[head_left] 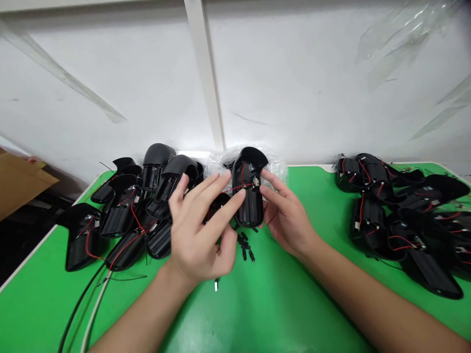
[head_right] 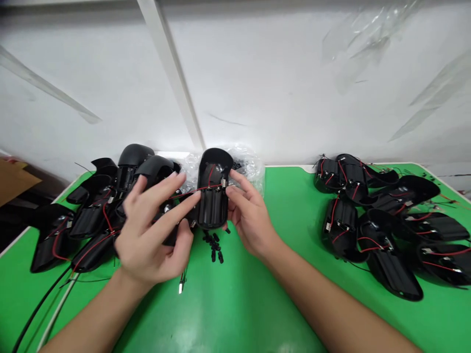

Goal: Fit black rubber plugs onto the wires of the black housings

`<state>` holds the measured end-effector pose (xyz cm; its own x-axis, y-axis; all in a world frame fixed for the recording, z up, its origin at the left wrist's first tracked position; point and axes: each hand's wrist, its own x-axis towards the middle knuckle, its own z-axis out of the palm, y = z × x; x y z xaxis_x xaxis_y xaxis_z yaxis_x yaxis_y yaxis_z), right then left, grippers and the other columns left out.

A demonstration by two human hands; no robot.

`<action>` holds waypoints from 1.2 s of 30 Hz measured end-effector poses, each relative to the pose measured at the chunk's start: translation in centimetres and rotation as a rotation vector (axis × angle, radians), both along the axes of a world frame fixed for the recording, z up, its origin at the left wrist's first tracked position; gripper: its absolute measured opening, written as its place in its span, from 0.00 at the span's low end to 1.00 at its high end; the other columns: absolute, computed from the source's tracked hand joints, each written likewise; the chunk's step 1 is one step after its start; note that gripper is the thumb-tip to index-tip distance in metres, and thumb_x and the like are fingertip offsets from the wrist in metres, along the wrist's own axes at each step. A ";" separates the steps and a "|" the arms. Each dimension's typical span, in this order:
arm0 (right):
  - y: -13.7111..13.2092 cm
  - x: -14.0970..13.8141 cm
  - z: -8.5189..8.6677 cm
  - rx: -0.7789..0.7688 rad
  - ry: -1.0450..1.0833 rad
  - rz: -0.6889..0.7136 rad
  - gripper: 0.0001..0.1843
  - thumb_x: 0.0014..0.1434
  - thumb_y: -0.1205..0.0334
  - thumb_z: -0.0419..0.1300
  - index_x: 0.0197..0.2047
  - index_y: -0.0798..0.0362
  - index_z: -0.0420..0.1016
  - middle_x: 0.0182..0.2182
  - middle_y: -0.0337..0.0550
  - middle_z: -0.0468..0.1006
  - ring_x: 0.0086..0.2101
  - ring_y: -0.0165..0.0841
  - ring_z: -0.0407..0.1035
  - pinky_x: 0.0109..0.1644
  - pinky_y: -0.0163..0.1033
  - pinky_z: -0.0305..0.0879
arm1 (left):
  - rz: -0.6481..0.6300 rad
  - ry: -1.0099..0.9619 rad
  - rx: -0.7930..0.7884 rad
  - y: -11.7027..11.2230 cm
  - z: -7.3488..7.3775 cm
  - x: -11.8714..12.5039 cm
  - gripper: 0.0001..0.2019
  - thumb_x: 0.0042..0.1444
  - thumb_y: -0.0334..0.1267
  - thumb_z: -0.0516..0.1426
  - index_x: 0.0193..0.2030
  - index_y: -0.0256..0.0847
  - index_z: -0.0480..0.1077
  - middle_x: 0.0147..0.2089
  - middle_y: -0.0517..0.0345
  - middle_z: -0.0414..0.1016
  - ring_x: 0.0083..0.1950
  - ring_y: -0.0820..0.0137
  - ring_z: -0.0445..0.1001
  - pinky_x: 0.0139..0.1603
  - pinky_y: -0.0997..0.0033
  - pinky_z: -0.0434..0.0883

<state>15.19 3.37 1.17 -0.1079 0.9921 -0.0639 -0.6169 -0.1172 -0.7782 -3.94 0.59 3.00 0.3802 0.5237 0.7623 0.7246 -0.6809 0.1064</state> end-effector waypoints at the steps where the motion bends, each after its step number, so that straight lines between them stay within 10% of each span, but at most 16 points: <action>1: 0.1 0.1 0.1 -0.009 -0.005 -0.032 0.33 0.59 0.56 0.72 0.66 0.47 0.69 0.33 0.36 0.77 0.23 0.28 0.67 0.18 0.33 0.67 | 0.012 -0.078 0.063 -0.5 0.0 0.1 0.35 0.51 0.29 0.64 0.66 0.58 0.72 0.67 0.54 0.76 0.64 0.61 0.77 0.74 0.50 0.69; 3: 0.3 0.4 0.4 -0.018 -0.006 -0.077 0.33 0.60 0.58 0.71 0.67 0.47 0.68 0.34 0.37 0.78 0.23 0.28 0.67 0.20 0.33 0.68 | -0.024 -0.203 0.057 -1.2 0.1 0.6 0.28 0.51 0.29 0.67 0.59 0.55 0.78 0.49 0.56 0.83 0.48 0.71 0.80 0.52 0.69 0.75; 6: 0.5 0.8 0.7 -0.018 0.012 -0.093 0.33 0.60 0.58 0.70 0.67 0.47 0.68 0.32 0.36 0.78 0.23 0.28 0.69 0.22 0.33 0.70 | -0.060 -0.391 -0.391 -1.1 0.3 1.4 0.08 0.61 0.36 0.64 0.46 0.48 0.83 0.30 0.63 0.78 0.29 0.83 0.71 0.32 0.81 0.67; 12: -0.7 -0.5 -0.5 0.164 -0.101 0.034 0.33 0.61 0.53 0.73 0.66 0.41 0.70 0.38 0.37 0.76 0.25 0.28 0.70 0.23 0.35 0.73 | -0.243 -0.960 -1.249 1.1 0.5 2.7 0.29 0.57 0.62 0.64 0.59 0.48 0.73 0.33 0.63 0.80 0.25 0.73 0.76 0.18 0.75 0.74; 20: -0.5 0.7 -0.3 0.533 -0.919 -0.163 0.10 0.68 0.63 0.60 0.46 0.54 0.84 0.37 0.43 0.77 0.33 0.29 0.68 0.32 0.36 0.64 | -0.002 -1.300 -1.237 1.6 0.7 2.8 0.19 0.50 0.50 0.71 0.39 0.41 0.71 0.29 0.65 0.77 0.20 0.67 0.77 0.17 0.71 0.75; 26: 0.5 3.0 0.0 0.548 -1.468 0.317 0.07 0.62 0.67 0.64 0.45 0.55 0.80 0.31 0.39 0.77 0.30 0.31 0.65 0.36 0.39 0.56 | 0.053 -1.300 -1.105 1.7 0.9 2.5 0.21 0.45 0.43 0.72 0.36 0.43 0.65 0.27 0.70 0.74 0.19 0.66 0.77 0.17 0.73 0.75; 36: 1.1 2.9 -0.6 0.509 -1.539 0.382 0.08 0.63 0.80 0.60 0.39 0.59 0.78 0.38 0.46 0.77 0.37 0.33 0.67 0.43 0.39 0.61 | 0.043 -1.255 -1.058 1.7 0.7 2.3 0.19 0.42 0.39 0.71 0.35 0.43 0.65 0.26 0.72 0.74 0.19 0.72 0.75 0.18 0.74 0.76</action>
<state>18.10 4.43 0.58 -0.4799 0.8766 -0.0339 0.7148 0.3684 -0.5944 -1.69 2.27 3.66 -0.1899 0.9746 -0.1186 -0.1534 0.0898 0.9841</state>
